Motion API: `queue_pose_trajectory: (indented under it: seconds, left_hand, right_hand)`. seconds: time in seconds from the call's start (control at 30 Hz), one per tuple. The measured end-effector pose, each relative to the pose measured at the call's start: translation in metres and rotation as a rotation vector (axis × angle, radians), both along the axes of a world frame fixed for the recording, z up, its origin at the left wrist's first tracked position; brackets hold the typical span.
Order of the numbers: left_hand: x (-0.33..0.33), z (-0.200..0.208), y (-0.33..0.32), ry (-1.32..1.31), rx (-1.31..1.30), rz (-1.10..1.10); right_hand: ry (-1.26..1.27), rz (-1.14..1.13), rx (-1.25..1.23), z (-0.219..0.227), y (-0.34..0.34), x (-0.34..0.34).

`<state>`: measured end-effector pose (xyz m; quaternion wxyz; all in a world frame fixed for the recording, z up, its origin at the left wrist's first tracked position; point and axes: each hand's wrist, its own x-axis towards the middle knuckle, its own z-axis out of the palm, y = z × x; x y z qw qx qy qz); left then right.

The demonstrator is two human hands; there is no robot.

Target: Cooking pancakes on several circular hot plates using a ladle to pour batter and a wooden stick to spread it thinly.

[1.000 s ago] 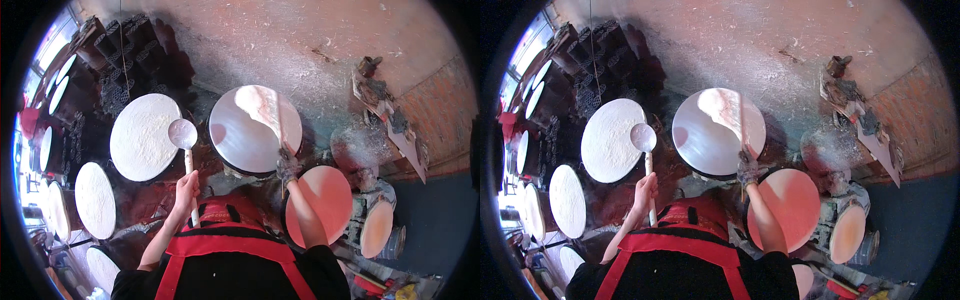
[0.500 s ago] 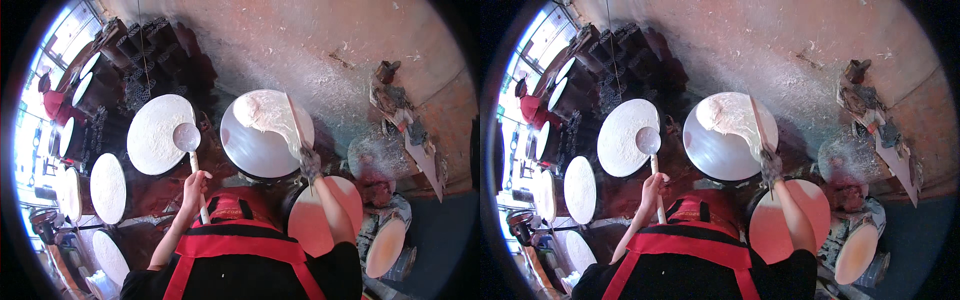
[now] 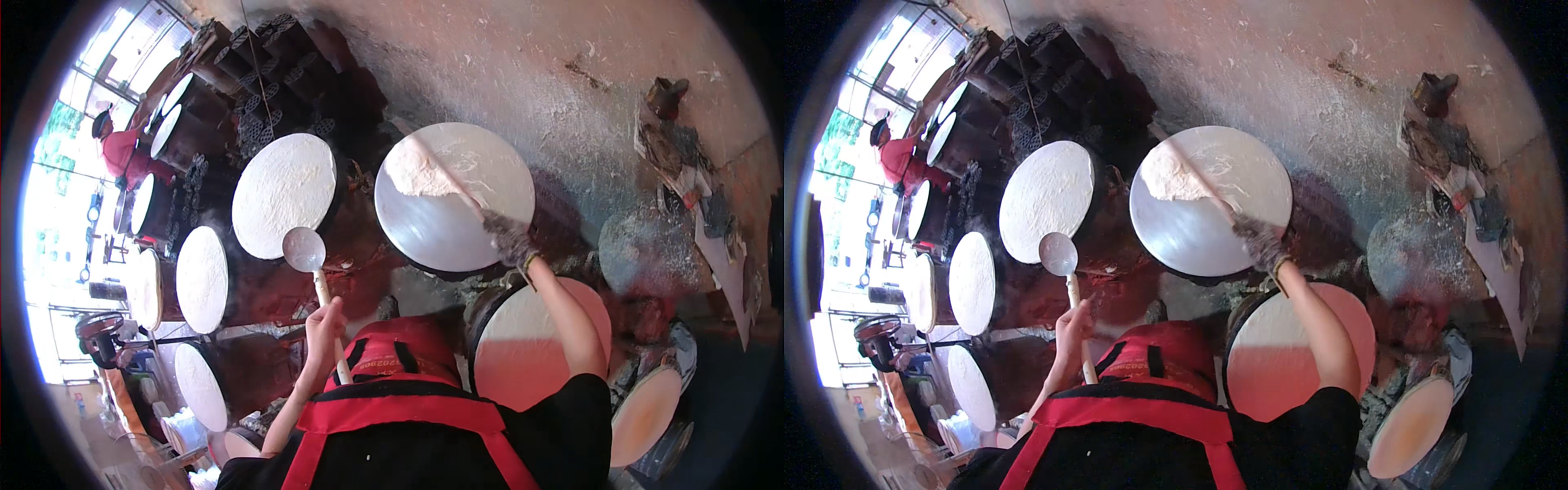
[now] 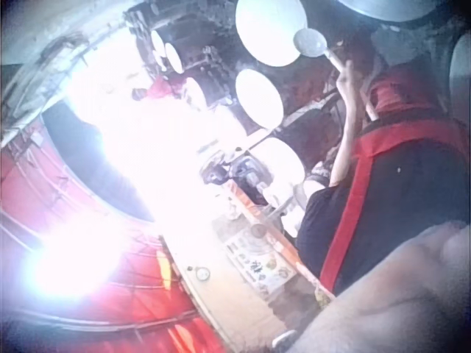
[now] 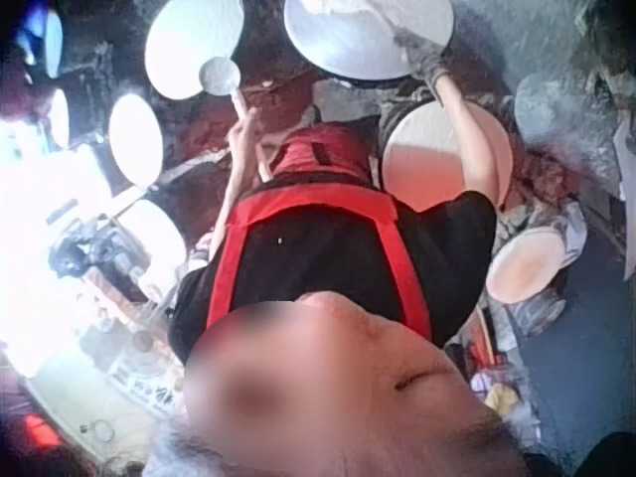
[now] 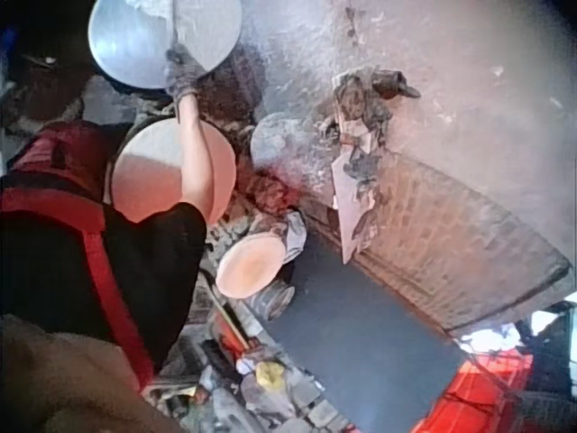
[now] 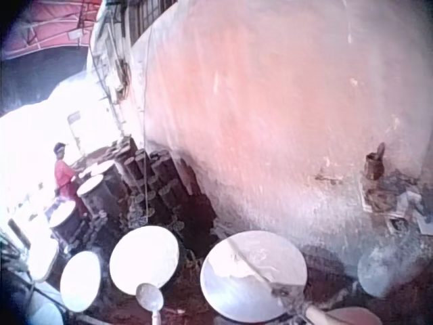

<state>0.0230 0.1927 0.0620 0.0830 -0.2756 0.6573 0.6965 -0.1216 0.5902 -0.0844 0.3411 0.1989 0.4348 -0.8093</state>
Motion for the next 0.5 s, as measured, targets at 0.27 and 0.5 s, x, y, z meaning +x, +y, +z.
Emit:
queue_pose_trajectory:
  seconds: [0.27,0.5]
  left_hand:
    - [-0.016,-0.011,-0.020,0.018,0.176,-0.035]
    - [-0.037,0.003,-0.051,0.011,0.328,-0.325]
  right_hand:
    - [0.209,-0.030,-0.471,0.014,-0.026,0.129]
    - [0.460,-0.345,0.816,-0.010,-0.101,0.159]
